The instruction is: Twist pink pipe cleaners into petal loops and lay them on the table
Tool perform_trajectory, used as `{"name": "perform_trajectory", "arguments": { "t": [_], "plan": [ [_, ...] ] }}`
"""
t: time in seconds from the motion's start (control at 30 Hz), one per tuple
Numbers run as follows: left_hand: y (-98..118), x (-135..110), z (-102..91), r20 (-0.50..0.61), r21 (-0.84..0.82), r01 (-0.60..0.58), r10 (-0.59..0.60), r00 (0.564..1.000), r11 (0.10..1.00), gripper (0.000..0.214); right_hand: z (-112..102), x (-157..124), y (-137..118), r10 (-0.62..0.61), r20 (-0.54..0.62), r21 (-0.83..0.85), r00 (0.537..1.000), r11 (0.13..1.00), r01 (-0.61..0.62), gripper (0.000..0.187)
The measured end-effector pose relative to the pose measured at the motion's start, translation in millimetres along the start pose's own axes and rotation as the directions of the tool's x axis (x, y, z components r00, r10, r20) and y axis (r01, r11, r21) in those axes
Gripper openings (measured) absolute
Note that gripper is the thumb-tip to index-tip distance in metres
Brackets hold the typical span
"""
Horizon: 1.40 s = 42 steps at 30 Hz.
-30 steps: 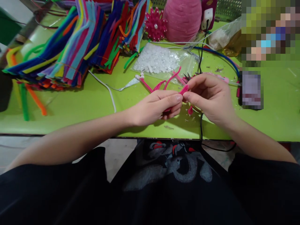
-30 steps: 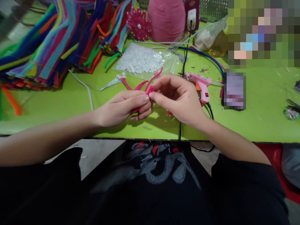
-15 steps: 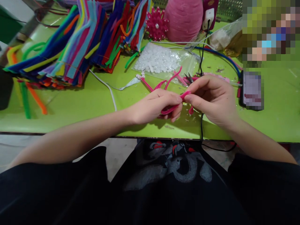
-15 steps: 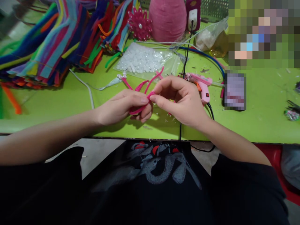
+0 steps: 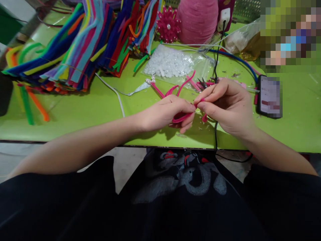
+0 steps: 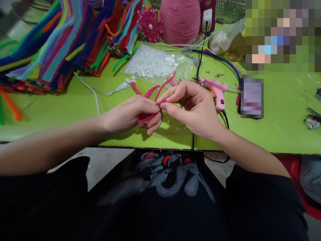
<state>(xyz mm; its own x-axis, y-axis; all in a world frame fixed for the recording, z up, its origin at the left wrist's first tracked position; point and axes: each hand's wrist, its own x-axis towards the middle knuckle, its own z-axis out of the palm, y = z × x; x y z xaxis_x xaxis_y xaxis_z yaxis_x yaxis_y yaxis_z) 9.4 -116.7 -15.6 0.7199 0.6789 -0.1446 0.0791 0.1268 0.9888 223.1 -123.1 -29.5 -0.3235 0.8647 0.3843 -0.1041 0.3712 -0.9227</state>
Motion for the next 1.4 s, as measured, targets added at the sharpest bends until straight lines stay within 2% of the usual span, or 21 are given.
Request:
{"name": "perform_trajectory", "arguments": {
  "t": [0.13,0.23,0.33,0.4,0.5,0.57,0.63,0.67,0.73,0.8,0.87,1.0,1.07,1.1,1.2,1.27,1.33,1.4],
  "plan": [
    [-0.5,-0.3,-1.3,-0.002,-0.02,-0.004,0.004,1.0,1.0,0.049,-3.5,-0.1,-0.8,0.055,-0.073,-0.087,0.996,0.994,-0.061,0.026],
    [-1.4,0.7,-4.4,0.022,-0.034,0.002,-0.001,1.0,0.999,0.051,-9.7,-0.6,-3.9,0.085,-0.056,-0.178,0.995,0.98,-0.094,0.029],
    [-1.4,2.2,-9.1,0.031,-0.022,0.04,-0.039,0.999,0.999,0.048,-15.9,-1.1,-6.8,0.034,-0.03,-0.249,0.999,0.968,-0.04,0.018],
    [-0.7,2.7,-12.9,-0.003,0.006,0.036,-0.036,0.999,0.999,0.043,-18.8,-0.6,-7.1,-0.011,-0.054,-0.257,0.999,0.966,-0.004,0.016],
    [0.8,1.7,-19.8,-0.078,0.129,-0.08,0.091,0.993,0.988,0.047,-22.0,2.0,-5.1,-0.082,-0.152,-0.204,0.985,0.978,0.05,0.021],
    [1.3,0.0,-25.7,-0.094,0.317,-0.206,0.247,0.964,0.926,0.049,-24.1,4.5,-3.5,-0.11,-0.188,-0.15,0.976,0.985,0.082,0.025],
    [0.9,-1.9,-32.3,-0.061,0.55,-0.275,0.366,0.928,0.789,0.044,-26.0,7.4,-2.8,-0.117,-0.196,-0.119,0.974,0.988,0.095,0.029],
    [0.5,-2.7,-35.4,-0.056,0.651,-0.262,0.39,0.919,0.713,0.042,-26.6,8.8,-3.0,-0.121,-0.203,-0.124,0.972,0.988,0.097,0.032],
    [-0.3,-3.4,-39.8,-0.118,0.78,-0.165,0.402,0.908,0.603,0.034,-26.3,11.0,-4.1,-0.146,-0.226,-0.166,0.963,0.98,0.109,0.037],
    [-0.2,-3.0,-40.6,-0.185,0.841,-0.094,0.447,0.875,0.532,0.03,-23.6,11.6,-5.8,-0.166,-0.223,-0.219,0.961,0.969,0.117,0.039],
    [0.9,-2.0,-37.7,-0.158,0.887,-0.101,0.501,0.851,0.451,0.039,-19.4,10.5,-7.7,-0.151,-0.19,-0.24,0.97,0.965,0.104,0.037],
    [2.6,-1.3,-28.9,-0.111,0.935,-0.066,0.465,0.878,0.348,0.043,-13.7,6.7,-10.9,-0.094,-0.173,-0.221,0.98,0.974,0.055,0.037],
    [2.3,-2.3,-26.8,-0.137,0.93,-0.047,0.463,0.876,0.365,0.047,-13.8,6.5,-11.1,-0.106,-0.18,-0.21,0.978,0.975,0.067,0.035],
    [2.0,-3.1,-26.2,-0.153,0.914,-0.052,0.462,0.873,0.402,0.048,-14.3,7.0,-10.5,-0.131,-0.177,-0.2,0.975,0.975,0.094,0.033],
    [1.7,-5.9,-25.2,-0.196,0.807,-0.101,0.425,0.884,0.581,0.055,-16.5,10.1,-6.6,-0.236,-0.144,-0.154,0.961,0.965,0.214,0.025],
    [1.6,-7.3,-24.8,-0.19,0.746,-0.137,0.405,0.894,0.651,0.06,-18.1,12.0,-3.3,-0.298,-0.142,-0.121,0.944,0.952,0.282,0.022],
    [1.0,-8.2,-25.5,-0.18,0.757,-0.142,0.411,0.894,0.638,0.061,-19.8,13.1,-0.5,-0.314,-0.163,-0.118,0.935,0.948,0.297,0.02],
    [-0.4,-8.2,-27.7,-0.15,0.841,-0.117,0.435,0.888,0.529,0.061,-21.7,13.3,1.5,-0.307,-0.186,-0.135,0.933,0.949,0.285,0.022]
  ]
}}
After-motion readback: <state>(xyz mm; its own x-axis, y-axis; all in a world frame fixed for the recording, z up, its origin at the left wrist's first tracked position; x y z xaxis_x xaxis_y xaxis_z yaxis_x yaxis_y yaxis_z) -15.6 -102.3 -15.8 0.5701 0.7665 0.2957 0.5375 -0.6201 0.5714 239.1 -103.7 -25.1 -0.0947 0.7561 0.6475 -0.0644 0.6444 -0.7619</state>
